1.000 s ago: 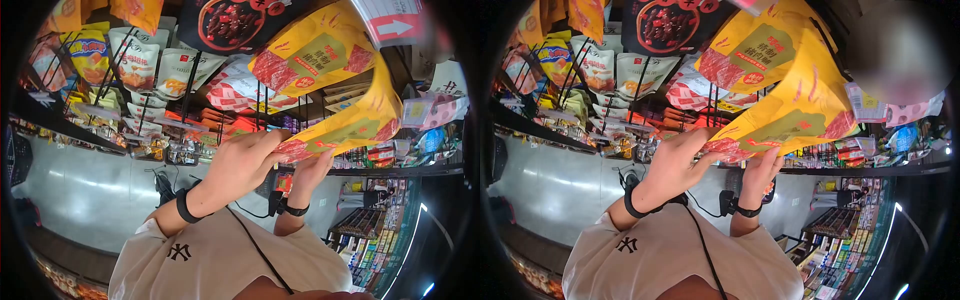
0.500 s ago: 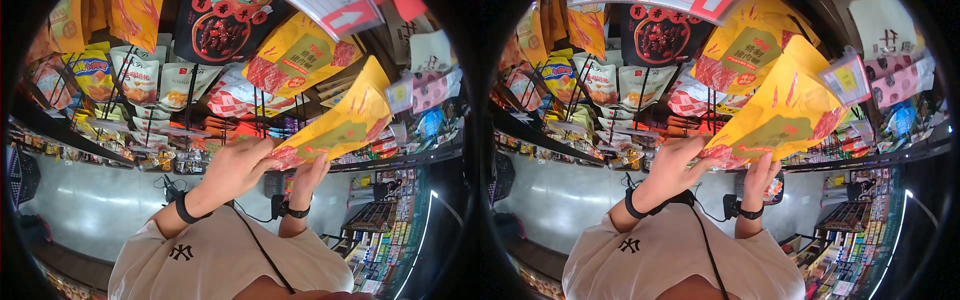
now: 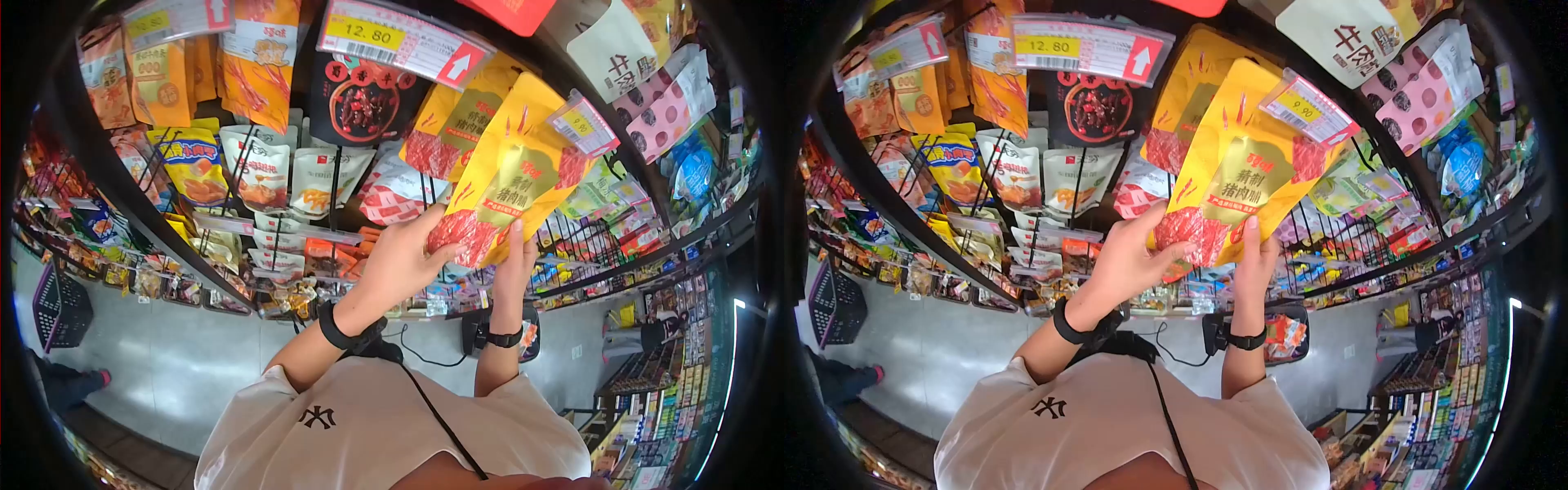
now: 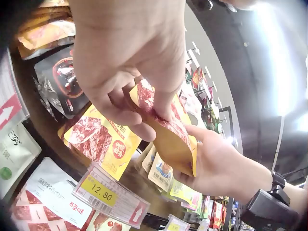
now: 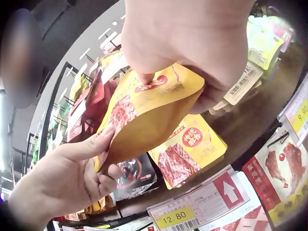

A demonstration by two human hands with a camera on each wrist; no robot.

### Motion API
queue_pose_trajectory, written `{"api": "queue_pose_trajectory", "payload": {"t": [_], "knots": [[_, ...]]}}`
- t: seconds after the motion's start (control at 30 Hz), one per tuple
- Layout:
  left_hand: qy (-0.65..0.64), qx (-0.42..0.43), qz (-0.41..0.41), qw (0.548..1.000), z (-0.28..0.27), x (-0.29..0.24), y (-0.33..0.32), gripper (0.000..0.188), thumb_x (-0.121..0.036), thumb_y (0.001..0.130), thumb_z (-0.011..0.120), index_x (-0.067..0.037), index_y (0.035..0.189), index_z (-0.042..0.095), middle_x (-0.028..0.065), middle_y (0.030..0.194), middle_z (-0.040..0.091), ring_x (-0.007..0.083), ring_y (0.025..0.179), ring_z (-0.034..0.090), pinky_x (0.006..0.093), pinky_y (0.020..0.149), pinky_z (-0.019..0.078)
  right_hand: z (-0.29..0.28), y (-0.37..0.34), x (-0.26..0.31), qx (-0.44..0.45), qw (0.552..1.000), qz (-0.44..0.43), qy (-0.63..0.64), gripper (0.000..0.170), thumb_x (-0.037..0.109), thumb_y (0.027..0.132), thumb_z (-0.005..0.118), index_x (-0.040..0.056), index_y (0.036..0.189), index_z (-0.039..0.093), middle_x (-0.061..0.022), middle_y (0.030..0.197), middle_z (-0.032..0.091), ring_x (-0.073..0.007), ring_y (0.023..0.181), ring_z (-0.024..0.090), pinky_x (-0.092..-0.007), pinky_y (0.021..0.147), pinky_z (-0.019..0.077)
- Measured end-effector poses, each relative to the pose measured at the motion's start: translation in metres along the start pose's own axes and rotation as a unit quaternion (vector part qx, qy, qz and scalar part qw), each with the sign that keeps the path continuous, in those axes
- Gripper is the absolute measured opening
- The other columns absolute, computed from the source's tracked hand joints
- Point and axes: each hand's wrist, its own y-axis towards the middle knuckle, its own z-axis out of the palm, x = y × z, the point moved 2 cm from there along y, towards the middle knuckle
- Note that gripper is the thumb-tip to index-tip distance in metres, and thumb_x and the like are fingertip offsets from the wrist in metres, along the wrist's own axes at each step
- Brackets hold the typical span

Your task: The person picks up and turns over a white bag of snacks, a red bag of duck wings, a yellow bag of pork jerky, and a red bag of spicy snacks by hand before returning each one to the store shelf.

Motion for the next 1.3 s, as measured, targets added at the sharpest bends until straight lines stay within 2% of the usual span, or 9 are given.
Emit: {"api": "queue_pose_trajectory", "payload": {"t": [0.17, 0.37, 0.57, 0.67, 0.83, 0.93, 1.0, 1.1, 1.3], "knots": [[-0.013, -0.007, 0.006, 1.000, -0.001, 0.002, -0.005, 0.042, -0.020, 0.088, 0.083, 0.002, 0.115, 0.062, 0.0209, 0.096, 0.074, 0.0385, 0.094, 0.074, 0.0369, 0.075, 0.0564, 0.003, -0.001, -0.007, 0.015, 1.000, -0.005, -0.016, 0.033, 0.028, 0.109, 0.057, -0.0027, 0.116, 0.068, -0.0035, 0.111, 0.071, -0.0076, 0.099, 0.061, -0.0266, 0.088, 0.0479], [0.015, -0.022, 0.036, 0.999, -0.001, 0.002, -0.007, 0.040, -0.020, 0.087, 0.084, 0.003, 0.112, 0.061, 0.0204, 0.090, 0.073, 0.0378, 0.084, 0.074, 0.0357, 0.067, 0.0548, 0.003, 0.001, 0.008, 0.048, 0.999, -0.020, -0.015, 0.032, 0.024, 0.108, 0.058, -0.0037, 0.123, 0.065, -0.0061, 0.119, 0.070, -0.0108, 0.105, 0.061, -0.0287, 0.094, 0.0474], [0.062, -0.028, 0.044, 0.997, -0.004, -0.002, -0.006, 0.039, -0.020, 0.087, 0.084, 0.002, 0.104, 0.057, 0.0171, 0.082, 0.072, 0.0280, 0.070, 0.075, 0.0332, 0.058, 0.0519, 0.021, 0.032, 0.057, -0.022, 0.985, -0.172, 0.028, 0.047, 0.015, 0.104, 0.065, -0.0034, 0.142, 0.046, -0.0131, 0.134, 0.062, -0.0171, 0.120, 0.058, -0.0320, 0.106, 0.0426], [0.071, -0.007, 0.000, 0.997, -0.002, -0.003, -0.004, 0.039, -0.020, 0.088, 0.084, 0.002, 0.110, 0.060, 0.0165, 0.085, 0.074, 0.0236, 0.072, 0.076, 0.0328, 0.061, 0.0536, 0.027, 0.053, 0.080, -0.033, 0.972, -0.232, 0.007, 0.049, 0.019, 0.105, 0.064, -0.0028, 0.144, 0.046, -0.0130, 0.137, 0.059, -0.0187, 0.125, 0.055, -0.0333, 0.109, 0.0403], [0.071, 0.004, -0.025, 0.997, 0.001, -0.002, 0.003, 0.043, -0.019, 0.089, 0.083, 0.001, 0.121, 0.062, 0.0156, 0.093, 0.076, 0.0246, 0.081, 0.077, 0.0336, 0.071, 0.0565, 0.036, 0.089, 0.098, -0.024, 0.974, -0.222, 0.027, 0.047, 0.014, 0.096, 0.076, -0.0031, 0.132, 0.050, -0.0100, 0.123, 0.065, -0.0146, 0.111, 0.062, -0.0298, 0.100, 0.0469], [0.069, -0.020, 0.025, 0.997, 0.003, 0.001, 0.007, 0.046, -0.024, 0.089, 0.083, 0.002, 0.119, 0.060, 0.0192, 0.074, 0.064, 0.0328, 0.062, 0.064, 0.0380, 0.059, 0.0489, 0.035, 0.101, 0.098, -0.032, 0.978, -0.203, 0.017, 0.045, 0.012, 0.093, 0.077, -0.0034, 0.128, 0.053, -0.0098, 0.121, 0.066, -0.0134, 0.109, 0.062, -0.0289, 0.097, 0.0479], [0.080, -0.020, 0.027, 0.996, 0.001, -0.001, 0.009, 0.045, -0.022, 0.088, 0.082, 0.002, 0.119, 0.060, 0.0196, 0.076, 0.064, 0.0331, 0.065, 0.064, 0.0385, 0.061, 0.0489, 0.033, 0.108, 0.095, -0.036, 0.978, -0.207, 0.016, 0.042, 0.011, 0.091, 0.077, -0.0031, 0.126, 0.056, -0.0094, 0.119, 0.067, -0.0131, 0.107, 0.063, -0.0284, 0.095, 0.0486], [0.099, 0.003, -0.020, 0.995, -0.001, -0.004, 0.010, 0.044, -0.015, 0.088, 0.082, 0.000, 0.125, 0.063, 0.0167, 0.103, 0.077, 0.0263, 0.094, 0.077, 0.0356, 0.081, 0.0571, 0.038, 0.112, 0.102, -0.030, 0.974, -0.225, 0.027, 0.032, 0.011, 0.096, 0.073, -0.0006, 0.122, 0.060, -0.0070, 0.117, 0.069, -0.0106, 0.104, 0.063, -0.0262, 0.089, 0.0485], [0.102, 0.003, -0.008, 0.995, 0.002, -0.001, 0.012, 0.046, -0.014, 0.088, 0.082, 0.000, 0.127, 0.062, 0.0164, 0.105, 0.077, 0.0270, 0.096, 0.077, 0.0355, 0.084, 0.0573, 0.038, 0.117, 0.105, 0.003, 0.977, -0.189, 0.095, 0.027, 0.001, 0.092, 0.074, -0.0014, 0.116, 0.062, -0.0084, 0.112, 0.071, -0.0129, 0.098, 0.069, -0.0276, 0.087, 0.0562]]}}
